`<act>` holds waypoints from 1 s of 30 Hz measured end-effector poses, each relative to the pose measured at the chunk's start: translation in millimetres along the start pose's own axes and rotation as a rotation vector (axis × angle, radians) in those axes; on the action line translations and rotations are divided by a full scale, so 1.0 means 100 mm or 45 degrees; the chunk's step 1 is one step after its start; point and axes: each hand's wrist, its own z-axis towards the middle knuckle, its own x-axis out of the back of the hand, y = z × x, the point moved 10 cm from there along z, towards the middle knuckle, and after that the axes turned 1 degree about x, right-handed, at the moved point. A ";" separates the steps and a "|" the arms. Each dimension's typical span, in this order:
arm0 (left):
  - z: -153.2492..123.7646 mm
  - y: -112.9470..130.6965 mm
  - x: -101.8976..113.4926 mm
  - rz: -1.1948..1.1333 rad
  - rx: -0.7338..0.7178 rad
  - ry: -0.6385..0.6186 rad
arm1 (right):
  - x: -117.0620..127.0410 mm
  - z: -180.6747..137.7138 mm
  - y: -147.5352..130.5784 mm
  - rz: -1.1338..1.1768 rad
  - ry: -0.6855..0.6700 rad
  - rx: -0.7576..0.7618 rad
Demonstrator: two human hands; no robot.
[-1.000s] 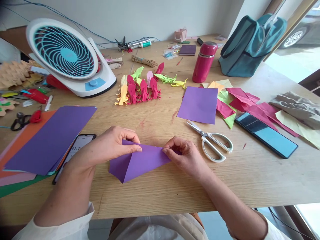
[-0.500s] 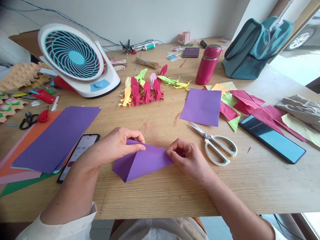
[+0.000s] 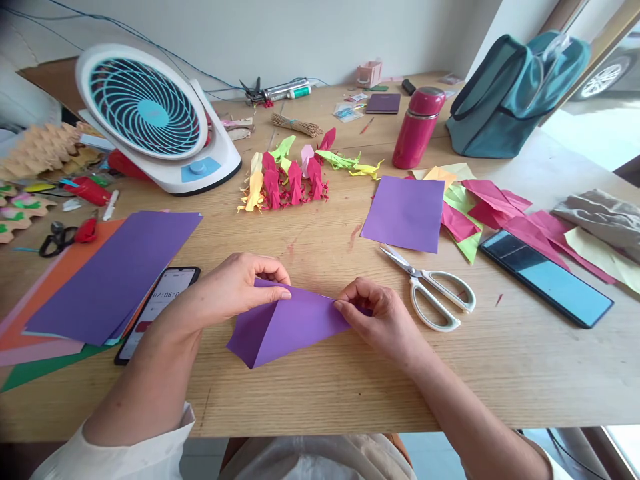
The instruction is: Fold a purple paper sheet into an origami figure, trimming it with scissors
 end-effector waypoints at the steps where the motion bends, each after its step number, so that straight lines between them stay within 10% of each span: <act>1: 0.00 -0.01 -0.01 -0.013 0.005 -0.010 | 0.00 0.00 0.00 0.005 0.001 -0.004; 30: 0.04 -0.06 -0.02 -0.018 0.053 -0.027 | -0.02 0.01 0.04 0.027 -0.014 -0.042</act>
